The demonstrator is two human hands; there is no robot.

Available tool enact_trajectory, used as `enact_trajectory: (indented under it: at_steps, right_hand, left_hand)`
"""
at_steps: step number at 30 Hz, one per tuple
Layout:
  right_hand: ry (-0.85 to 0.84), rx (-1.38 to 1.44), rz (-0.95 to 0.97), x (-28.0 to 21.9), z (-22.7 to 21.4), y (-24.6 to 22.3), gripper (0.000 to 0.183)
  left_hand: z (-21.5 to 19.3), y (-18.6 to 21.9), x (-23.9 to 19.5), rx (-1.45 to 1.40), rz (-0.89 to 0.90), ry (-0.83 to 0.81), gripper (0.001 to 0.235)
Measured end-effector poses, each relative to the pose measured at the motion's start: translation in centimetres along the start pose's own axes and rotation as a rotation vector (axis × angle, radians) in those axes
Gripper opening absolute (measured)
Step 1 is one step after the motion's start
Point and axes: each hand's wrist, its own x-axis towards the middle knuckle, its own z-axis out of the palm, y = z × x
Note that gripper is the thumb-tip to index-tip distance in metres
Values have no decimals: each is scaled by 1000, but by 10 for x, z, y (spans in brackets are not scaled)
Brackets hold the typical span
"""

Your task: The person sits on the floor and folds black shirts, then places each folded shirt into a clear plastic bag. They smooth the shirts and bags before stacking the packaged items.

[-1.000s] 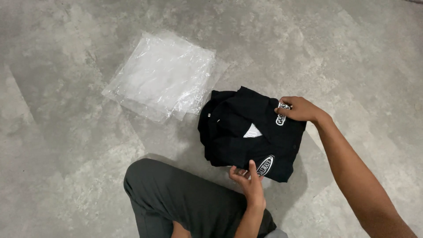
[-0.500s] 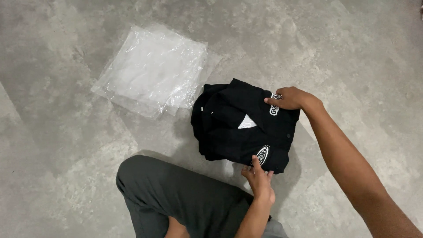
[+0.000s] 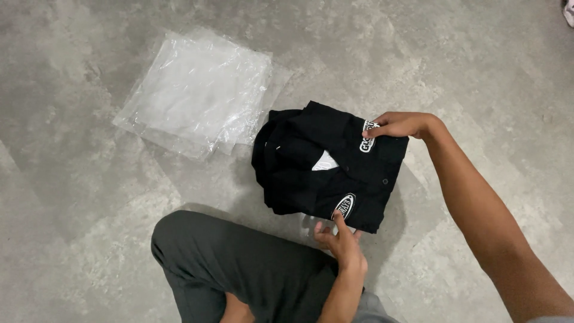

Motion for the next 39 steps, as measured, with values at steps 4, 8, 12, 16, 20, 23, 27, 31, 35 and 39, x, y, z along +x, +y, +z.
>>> enact_trajectory:
  at_steps: [4,8,12,16,20,23,27,31,35,39]
  right_hand:
    - [-160,429,-130,29,-2,23,39]
    - [-234,517,-171,58,-3,38,75]
    - [-321,489,-172,73,-5,36,87]
    - [-262,453,-137,58,-4,19,81]
    - [-143,403,-34,12,3,-25,85]
    - [-108,393,46,11,3,-36,92]
    - [-220,483,-56,57,-1,-11,52]
    - [-244,431,-203,45,7,-36,52]
    - [-120,239,-279,18,21,-66,83]
    - [-91,305,-295,18,21,-72,74]
  left_hand:
    - [-8,-4,2,-114,5,-36,57]
    - [-11,3,6,-197,-90,-104,42]
    - [-16,8,2,-136,-47,-130,47]
    - [-13,17,-2,-132,-9,-202,45]
    - [-12,31,-1,-112,66,-309,78]
    - [-10,54,-6,-35,102,-364,88]
    - [-16,58,8,-43,57,-447,103]
    - [-17,64,16,25,59,-442,107]
    - [-19,73,19,48,94,-453,107]
    - [-30,81,28,130,226,-503,109]
